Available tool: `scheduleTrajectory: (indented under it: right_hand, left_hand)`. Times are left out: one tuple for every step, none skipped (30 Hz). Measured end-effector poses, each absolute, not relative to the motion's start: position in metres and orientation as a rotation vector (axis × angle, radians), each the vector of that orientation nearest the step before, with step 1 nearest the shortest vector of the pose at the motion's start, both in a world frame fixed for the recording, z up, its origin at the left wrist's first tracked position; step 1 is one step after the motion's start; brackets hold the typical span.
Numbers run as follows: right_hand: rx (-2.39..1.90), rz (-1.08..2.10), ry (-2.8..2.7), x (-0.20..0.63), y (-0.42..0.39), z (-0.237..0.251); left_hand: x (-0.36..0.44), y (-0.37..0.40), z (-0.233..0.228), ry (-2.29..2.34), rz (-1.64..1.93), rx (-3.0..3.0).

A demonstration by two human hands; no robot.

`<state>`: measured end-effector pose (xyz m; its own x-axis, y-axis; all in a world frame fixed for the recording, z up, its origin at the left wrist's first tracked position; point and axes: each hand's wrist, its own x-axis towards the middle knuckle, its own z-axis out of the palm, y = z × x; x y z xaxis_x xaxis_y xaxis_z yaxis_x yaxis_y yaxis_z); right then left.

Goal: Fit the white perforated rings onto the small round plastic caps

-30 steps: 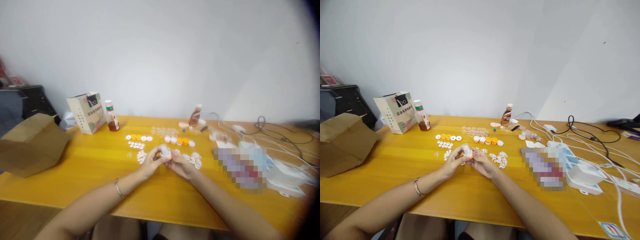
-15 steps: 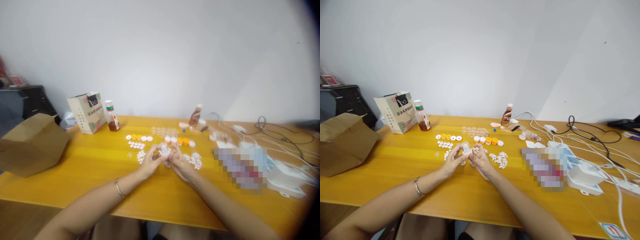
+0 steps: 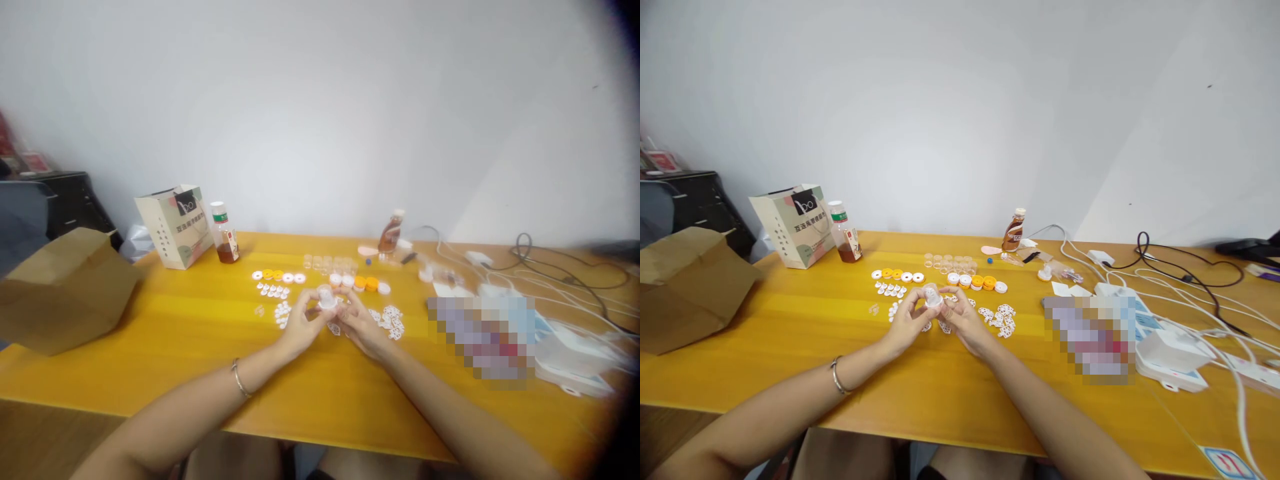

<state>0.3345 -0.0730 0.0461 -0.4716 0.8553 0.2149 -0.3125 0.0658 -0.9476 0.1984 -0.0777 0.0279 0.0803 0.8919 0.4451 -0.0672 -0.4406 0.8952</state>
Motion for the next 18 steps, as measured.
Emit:
scheduleTrajectory:
  right_hand:
    - [-0.613,1.55,-1.444,0.336,-0.073,0.048]
    - [-0.646,1.494,-1.476,0.338,-0.074,0.049]
    - [-0.682,1.418,-1.508,0.339,-0.074,0.05]
    - [-0.715,1.334,-1.547,0.339,-0.075,0.051]
    - [-0.747,1.25,-1.595,0.34,-0.075,0.051]
    - [-0.779,1.169,-1.65,0.34,-0.075,0.051]
    - [-0.806,1.097,-1.705,0.34,-0.075,0.05]
    - [-0.827,1.041,-1.754,0.34,-0.074,0.05]
    - [-0.843,1.001,-1.789,0.341,-0.073,0.049]
    - [-0.852,0.975,-1.807,0.341,-0.071,0.048]
    - [-0.856,0.96,-1.812,0.342,-0.068,0.047]
    - [-0.863,0.948,-1.806,0.344,-0.065,0.046]
    - [-0.876,0.93,-1.789,0.346,-0.061,0.046]
    - [-0.896,0.901,-1.757,0.349,-0.056,0.046]
    - [-0.922,0.868,-1.712,0.353,-0.051,0.047]
    - [-0.93,0.853,-1.651,0.358,-0.045,0.048]
    - [-0.939,0.826,-1.58,0.364,-0.039,0.05]
    - [-0.966,0.782,-1.527,0.371,-0.033,0.052]
  left_hand:
    - [0.199,-0.076,0.026,0.882,1.493,1.563]
    - [0.199,-0.075,0.024,0.924,1.502,1.59]
    - [0.199,-0.075,0.022,0.972,1.509,1.621]
    - [0.199,-0.074,0.02,1.018,1.512,1.656]
    - [0.198,-0.074,0.018,1.057,1.512,1.691]
    - [0.198,-0.073,0.017,1.084,1.509,1.723]
    - [0.198,-0.074,0.016,1.098,1.502,1.754]
    - [0.198,-0.074,0.016,1.105,1.49,1.783]
    - [0.198,-0.075,0.016,1.11,1.478,1.81]
    - [0.198,-0.075,0.016,1.113,1.462,1.835]
    - [0.198,-0.076,0.017,1.115,1.446,1.858]
    - [0.198,-0.077,0.019,1.114,1.432,1.877]
    - [0.198,-0.078,0.02,1.109,1.428,1.889]
    - [0.198,-0.08,0.022,1.1,1.427,1.897]
    - [0.198,-0.081,0.024,1.088,1.428,1.906]
    - [0.197,-0.082,0.025,1.075,1.43,1.918]
    - [0.197,-0.082,0.026,1.061,1.43,1.935]
    - [0.196,-0.083,0.027,1.046,1.421,1.96]
